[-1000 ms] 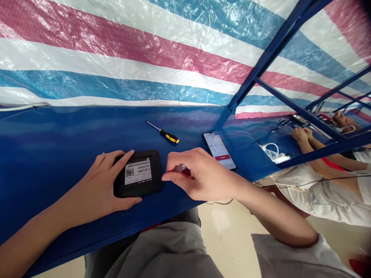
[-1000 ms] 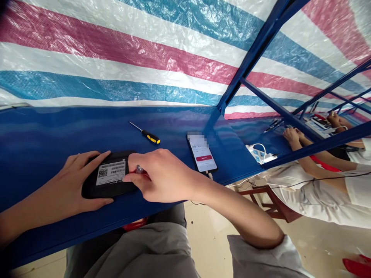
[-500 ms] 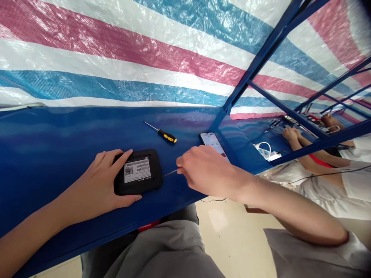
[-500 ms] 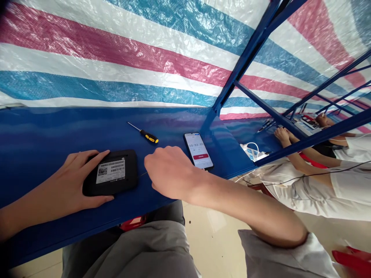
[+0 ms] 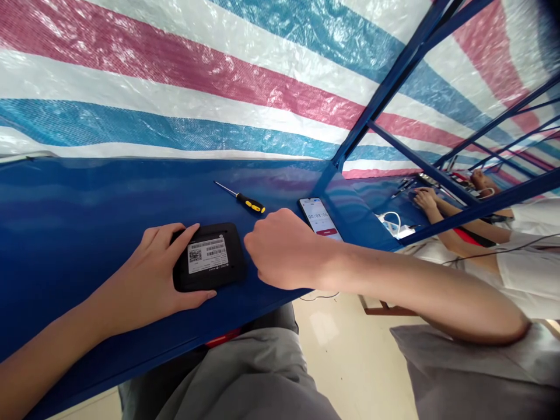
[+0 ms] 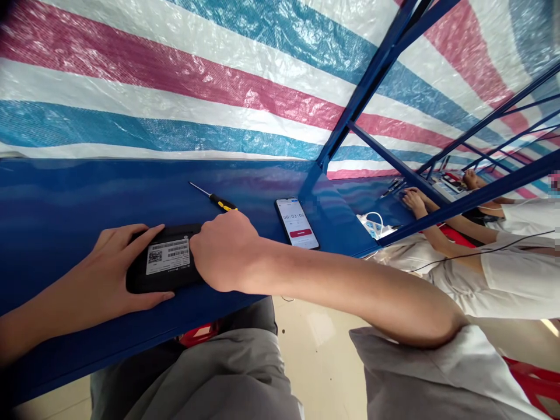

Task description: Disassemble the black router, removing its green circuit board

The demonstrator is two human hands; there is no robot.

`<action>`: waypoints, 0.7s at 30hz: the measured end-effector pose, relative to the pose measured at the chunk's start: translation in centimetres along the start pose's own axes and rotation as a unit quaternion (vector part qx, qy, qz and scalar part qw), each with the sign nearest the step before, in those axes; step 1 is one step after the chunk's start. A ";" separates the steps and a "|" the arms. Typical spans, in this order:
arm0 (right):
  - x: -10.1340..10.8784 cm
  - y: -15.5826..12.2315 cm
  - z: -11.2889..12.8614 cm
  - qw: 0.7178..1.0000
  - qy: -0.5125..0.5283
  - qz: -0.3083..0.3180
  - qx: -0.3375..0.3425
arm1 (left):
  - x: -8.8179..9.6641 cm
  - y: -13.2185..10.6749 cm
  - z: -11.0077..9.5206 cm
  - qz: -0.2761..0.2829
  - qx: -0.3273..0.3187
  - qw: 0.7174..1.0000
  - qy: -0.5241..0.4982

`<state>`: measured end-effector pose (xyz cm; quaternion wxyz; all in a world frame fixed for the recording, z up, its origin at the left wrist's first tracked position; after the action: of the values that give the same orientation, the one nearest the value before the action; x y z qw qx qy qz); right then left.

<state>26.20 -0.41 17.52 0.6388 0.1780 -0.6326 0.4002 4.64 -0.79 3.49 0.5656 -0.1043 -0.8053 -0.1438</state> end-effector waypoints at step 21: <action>-11.5 -3.0 -4.9 0.926 0.307 -0.203 -0.083 | -0.3 -0.3 0.2 0.034 0.045 0.997 -0.056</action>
<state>33.07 -1.90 6.73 0.8819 0.1171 -0.3869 0.2428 4.48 -1.04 3.15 0.5280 -0.1135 -0.8376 -0.0820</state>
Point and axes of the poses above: each hand's wrist, its own y-axis towards the middle knuckle, its own x-axis out of the back of the hand, z = x × y, the point moved 3 cm from there along y, towards the middle knuckle, and after that the axes turned 9 degrees about x, right-handed, at the moved point
